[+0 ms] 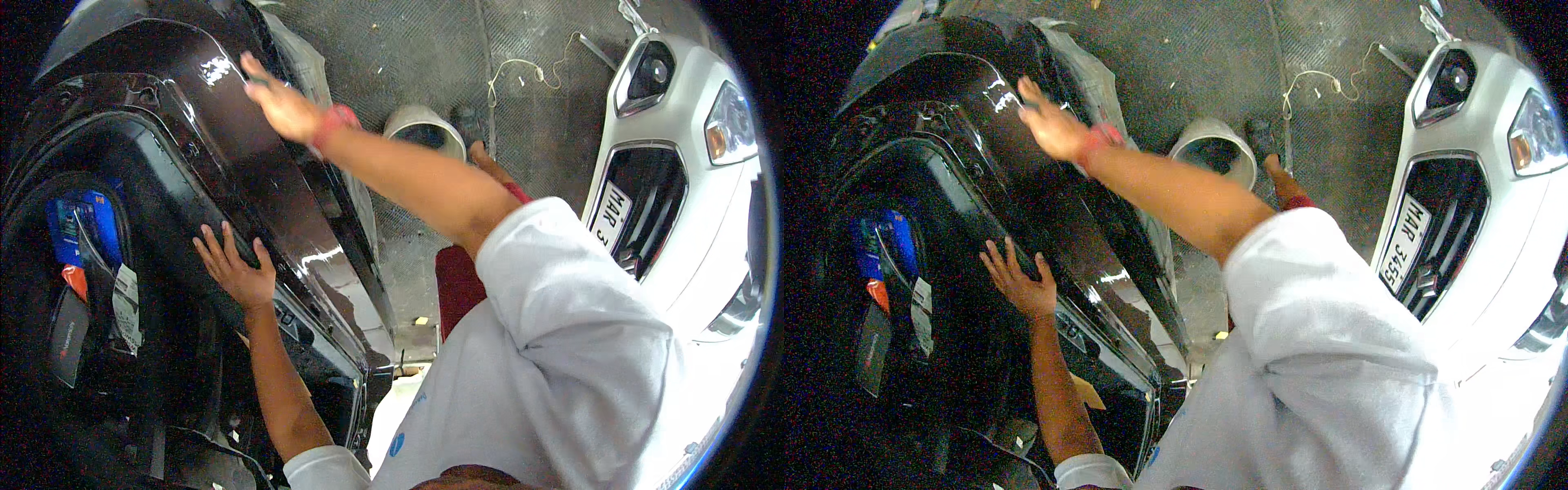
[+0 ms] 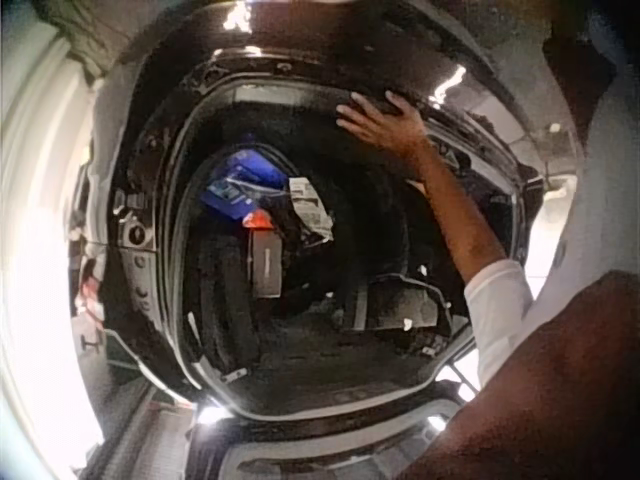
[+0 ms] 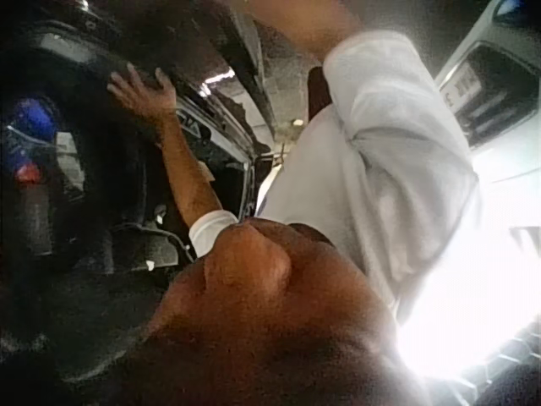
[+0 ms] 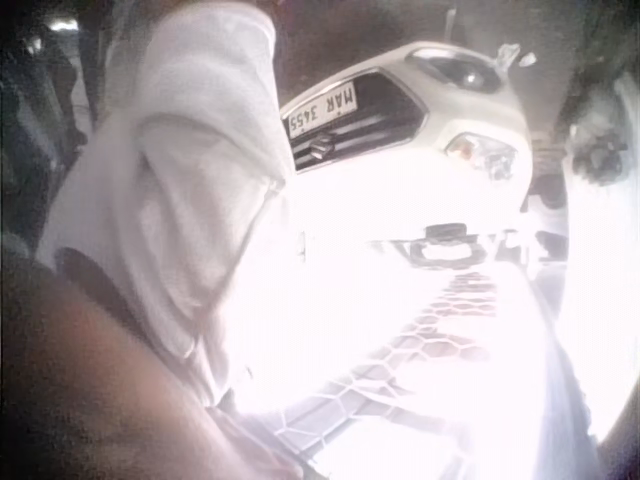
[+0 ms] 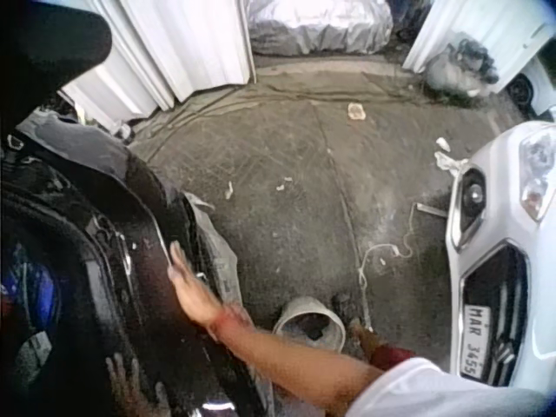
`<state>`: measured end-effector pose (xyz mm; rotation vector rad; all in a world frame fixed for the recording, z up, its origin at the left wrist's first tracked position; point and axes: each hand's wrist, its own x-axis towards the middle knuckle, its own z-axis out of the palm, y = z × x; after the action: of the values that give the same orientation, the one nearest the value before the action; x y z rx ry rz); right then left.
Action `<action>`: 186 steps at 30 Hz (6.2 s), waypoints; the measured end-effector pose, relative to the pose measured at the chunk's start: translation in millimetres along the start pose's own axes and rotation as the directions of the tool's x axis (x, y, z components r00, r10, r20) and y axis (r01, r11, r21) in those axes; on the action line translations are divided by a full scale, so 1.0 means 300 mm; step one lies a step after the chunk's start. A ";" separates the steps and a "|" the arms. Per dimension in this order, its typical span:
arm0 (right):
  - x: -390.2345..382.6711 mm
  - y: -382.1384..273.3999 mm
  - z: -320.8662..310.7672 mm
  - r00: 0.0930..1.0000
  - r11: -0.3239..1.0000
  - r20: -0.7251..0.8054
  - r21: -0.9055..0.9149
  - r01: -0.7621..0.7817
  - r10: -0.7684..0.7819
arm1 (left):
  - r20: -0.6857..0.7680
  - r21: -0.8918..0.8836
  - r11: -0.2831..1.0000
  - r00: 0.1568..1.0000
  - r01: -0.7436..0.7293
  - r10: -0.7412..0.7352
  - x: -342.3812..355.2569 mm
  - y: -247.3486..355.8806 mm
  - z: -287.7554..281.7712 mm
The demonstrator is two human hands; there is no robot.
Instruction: The person sands the surface of a black car bumper using a sanding block and a sponge. They repeatedly dip the sponge into a bucket of water and wipe the bumper to clean off residue.
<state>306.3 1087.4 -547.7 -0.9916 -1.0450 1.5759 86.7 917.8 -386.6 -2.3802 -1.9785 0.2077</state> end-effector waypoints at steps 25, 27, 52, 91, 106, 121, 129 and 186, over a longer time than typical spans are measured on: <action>0.675 -0.127 -0.017 0.991 0.998 0.129 -0.044 -0.040 0.045 | 0.006 0.005 1.000 1.000 0.006 -0.006 -0.020 -0.020 0.016; 0.621 -0.104 -0.011 0.995 0.995 0.081 -0.080 0.064 -0.057 | 0.005 0.000 1.000 1.000 -0.002 0.002 -0.020 -0.021 0.014; -0.922 -0.103 0.279 0.985 0.933 0.109 -0.349 -0.087 0.133 | -0.071 -0.017 1.000 0.997 -0.022 0.021 0.007 0.009 0.003; -0.283 0.018 0.009 0.982 0.980 -0.030 0.075 -0.186 0.188 | 0.005 0.016 1.000 1.000 -0.003 0.003 -0.004 -0.004 0.012; -0.054 -0.104 0.002 0.997 0.991 0.004 -0.116 -0.071 0.072 | -0.024 0.017 0.999 0.999 -0.028 0.029 -0.006 -0.015 0.014; -0.742 -0.059 0.096 0.857 0.851 0.145 0.119 -0.511 0.494 | -0.032 -0.026 1.000 0.999 -0.004 0.004 0.001 -0.018 0.017; -0.560 0.099 0.110 0.992 0.994 -0.073 -0.033 -0.105 0.102 | -0.088 -0.025 0.999 0.996 -0.030 0.028 0.005 0.008 0.001; -1.245 0.128 -0.461 0.424 0.383 -0.047 0.529 -0.758 0.904 | -0.238 0.048 0.998 0.970 -0.045 0.055 -0.014 -0.039 0.066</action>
<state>501.9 740.2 -583.6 -1.5221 0.2236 2.2059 71.9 914.8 -404.6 -2.3051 -1.7901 -0.0355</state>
